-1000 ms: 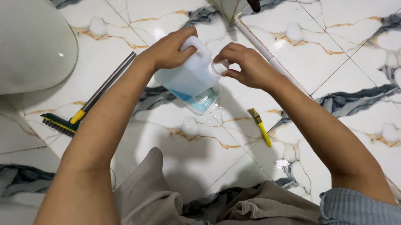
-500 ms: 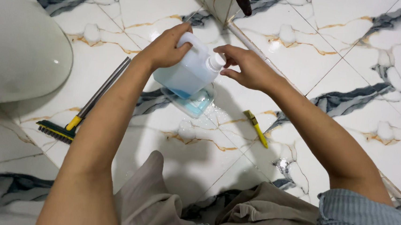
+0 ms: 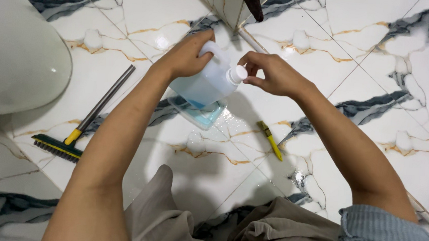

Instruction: The person scrubs the grout lines of a marble-patterned tiled floor using a small brush and a cleaning solution. They pour liquid from a large bottle into a small container and repeatedly apply it to the floor while scrubbing.

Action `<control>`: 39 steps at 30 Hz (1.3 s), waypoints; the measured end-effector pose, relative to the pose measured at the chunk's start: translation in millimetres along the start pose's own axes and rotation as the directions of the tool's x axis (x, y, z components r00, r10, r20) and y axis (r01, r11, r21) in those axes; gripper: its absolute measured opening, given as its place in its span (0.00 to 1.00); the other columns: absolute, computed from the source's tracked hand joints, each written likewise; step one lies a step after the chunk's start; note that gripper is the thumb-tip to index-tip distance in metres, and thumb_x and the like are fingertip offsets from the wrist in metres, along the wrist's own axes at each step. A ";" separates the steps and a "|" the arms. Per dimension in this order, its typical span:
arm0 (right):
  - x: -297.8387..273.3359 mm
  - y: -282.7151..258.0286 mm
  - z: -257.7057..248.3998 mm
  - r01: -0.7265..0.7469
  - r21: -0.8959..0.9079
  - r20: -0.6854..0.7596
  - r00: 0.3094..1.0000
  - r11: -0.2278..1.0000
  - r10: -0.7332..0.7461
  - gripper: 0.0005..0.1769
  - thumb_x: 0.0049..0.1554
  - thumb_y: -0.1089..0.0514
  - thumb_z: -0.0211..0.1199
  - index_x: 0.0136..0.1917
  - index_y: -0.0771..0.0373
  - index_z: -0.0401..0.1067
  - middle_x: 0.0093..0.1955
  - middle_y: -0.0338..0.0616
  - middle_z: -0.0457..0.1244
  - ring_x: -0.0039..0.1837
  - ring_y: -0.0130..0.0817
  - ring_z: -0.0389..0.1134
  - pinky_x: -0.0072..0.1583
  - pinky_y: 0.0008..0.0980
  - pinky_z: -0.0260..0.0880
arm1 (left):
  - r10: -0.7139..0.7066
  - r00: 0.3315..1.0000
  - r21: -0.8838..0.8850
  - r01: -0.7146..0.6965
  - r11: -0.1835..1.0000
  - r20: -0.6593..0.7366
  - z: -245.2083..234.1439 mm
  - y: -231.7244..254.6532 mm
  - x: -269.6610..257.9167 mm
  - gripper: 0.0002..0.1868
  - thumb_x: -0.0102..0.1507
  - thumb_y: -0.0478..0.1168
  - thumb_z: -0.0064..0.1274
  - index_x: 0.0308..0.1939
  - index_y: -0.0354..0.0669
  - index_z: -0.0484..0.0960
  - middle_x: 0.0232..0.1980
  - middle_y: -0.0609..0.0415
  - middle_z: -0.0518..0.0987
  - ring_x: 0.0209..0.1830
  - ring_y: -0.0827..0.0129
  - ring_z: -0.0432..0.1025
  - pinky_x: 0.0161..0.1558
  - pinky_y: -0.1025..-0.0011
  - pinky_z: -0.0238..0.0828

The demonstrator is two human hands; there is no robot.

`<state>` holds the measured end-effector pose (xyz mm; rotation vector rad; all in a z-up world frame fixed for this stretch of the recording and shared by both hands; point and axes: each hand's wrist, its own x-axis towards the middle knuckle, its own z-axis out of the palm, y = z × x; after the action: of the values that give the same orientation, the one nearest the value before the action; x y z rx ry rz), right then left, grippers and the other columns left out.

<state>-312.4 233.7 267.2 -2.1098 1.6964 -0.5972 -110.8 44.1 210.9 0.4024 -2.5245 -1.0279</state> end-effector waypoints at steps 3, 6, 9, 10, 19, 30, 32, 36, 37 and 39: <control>0.9 -0.4 -0.7 -0.184 -0.146 0.076 0.978 0.972 0.196 0.19 0.54 0.50 0.73 0.52 0.61 0.71 0.36 0.42 0.67 0.40 0.41 0.71 0.44 0.41 0.69 | 0.048 0.999 0.014 -0.048 0.999 -0.008 3.2 2.5 5.9 0.13 0.63 0.38 0.52 0.49 0.38 0.72 0.49 0.39 0.79 0.52 0.44 0.73 0.52 0.54 0.68; -1.5 -2.0 0.5 -0.111 -0.198 0.038 0.992 0.974 0.121 0.20 0.55 0.48 0.73 0.52 0.62 0.72 0.38 0.44 0.67 0.42 0.42 0.70 0.45 0.40 0.68 | 0.027 1.000 0.001 -0.027 1.000 -0.006 4.9 6.0 7.1 0.13 0.63 0.37 0.51 0.50 0.38 0.72 0.49 0.39 0.79 0.52 0.44 0.73 0.51 0.53 0.68; -1.4 3.1 -11.6 -0.012 -0.085 -0.039 0.999 0.996 0.009 0.22 0.56 0.47 0.69 0.55 0.64 0.71 0.41 0.45 0.67 0.43 0.41 0.70 0.47 0.38 0.70 | -0.016 1.000 -0.019 0.015 1.000 -0.021 4.3 10.0 14.0 0.13 0.64 0.38 0.51 0.51 0.39 0.72 0.49 0.40 0.79 0.52 0.44 0.73 0.52 0.54 0.68; 0.2 3.6 -12.1 -0.154 -0.143 -0.021 0.988 0.978 0.152 0.21 0.56 0.46 0.71 0.51 0.64 0.71 0.39 0.46 0.67 0.41 0.42 0.70 0.46 0.39 0.69 | 0.018 0.999 -0.009 -0.018 1.000 -0.050 4.9 11.6 20.0 0.13 0.64 0.37 0.51 0.51 0.38 0.72 0.49 0.39 0.78 0.52 0.43 0.72 0.52 0.54 0.68; -4.1 16.3 -41.6 0.058 -0.057 -0.156 0.985 0.997 -0.067 0.24 0.53 0.50 0.69 0.57 0.66 0.73 0.38 0.46 0.67 0.40 0.40 0.70 0.44 0.38 0.69 | -0.006 0.986 -0.008 0.004 1.000 -0.165 17.2 28.6 42.7 0.11 0.65 0.36 0.51 0.50 0.40 0.70 0.50 0.41 0.77 0.54 0.44 0.72 0.55 0.53 0.67; -38.3 70.4 -50.8 -0.081 0.022 -0.269 0.959 0.996 0.084 0.20 0.57 0.52 0.68 0.56 0.66 0.71 0.35 0.44 0.64 0.37 0.36 0.67 0.40 0.34 0.67 | 0.088 0.951 -0.002 -0.092 0.996 -0.296 74.5 37.6 88.2 0.17 0.66 0.35 0.54 0.56 0.41 0.67 0.54 0.42 0.74 0.58 0.43 0.68 0.57 0.51 0.65; -46.2 81.5 -46.1 -0.302 -0.062 -0.300 0.915 0.951 0.271 0.18 0.57 0.52 0.72 0.53 0.67 0.73 0.31 0.43 0.64 0.33 0.36 0.65 0.37 0.36 0.63 | 0.034 0.954 0.029 -0.027 0.999 -0.297 92.9 44.5 98.4 0.15 0.67 0.36 0.55 0.53 0.44 0.68 0.54 0.45 0.75 0.59 0.46 0.69 0.59 0.53 0.66; -59.5 116.7 -37.0 -0.553 0.079 -0.462 0.717 0.830 0.522 0.21 0.61 0.49 0.73 0.47 0.69 0.70 0.30 0.46 0.63 0.33 0.39 0.64 0.37 0.40 0.63 | 0.183 0.910 0.203 -0.112 0.973 -0.372 129.0 53.5 115.7 0.24 0.66 0.41 0.58 0.62 0.43 0.66 0.60 0.45 0.72 0.61 0.47 0.68 0.60 0.49 0.63; -63.8 127.2 -37.2 -0.547 0.166 -0.483 0.680 0.820 0.551 0.22 0.60 0.49 0.72 0.47 0.70 0.69 0.31 0.47 0.62 0.33 0.39 0.64 0.36 0.42 0.62 | 0.280 0.877 0.259 -0.188 0.947 -0.391 132.2 52.6 120.6 0.28 0.67 0.42 0.59 0.66 0.41 0.63 0.63 0.43 0.70 0.62 0.47 0.68 0.60 0.47 0.62; -73.0 152.1 -40.8 -0.549 0.121 -0.575 0.641 0.827 0.509 0.23 0.60 0.49 0.74 0.46 0.70 0.67 0.31 0.49 0.63 0.33 0.42 0.65 0.37 0.43 0.63 | 0.349 0.866 0.354 -0.221 0.909 -0.357 133.0 46.6 123.8 0.35 0.65 0.46 0.61 0.70 0.38 0.61 0.65 0.37 0.67 0.61 0.44 0.66 0.58 0.44 0.59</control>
<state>-473.1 272.4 214.1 -1.3730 2.5644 -1.0813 -285.8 107.3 186.4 0.2746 -2.2566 -0.3872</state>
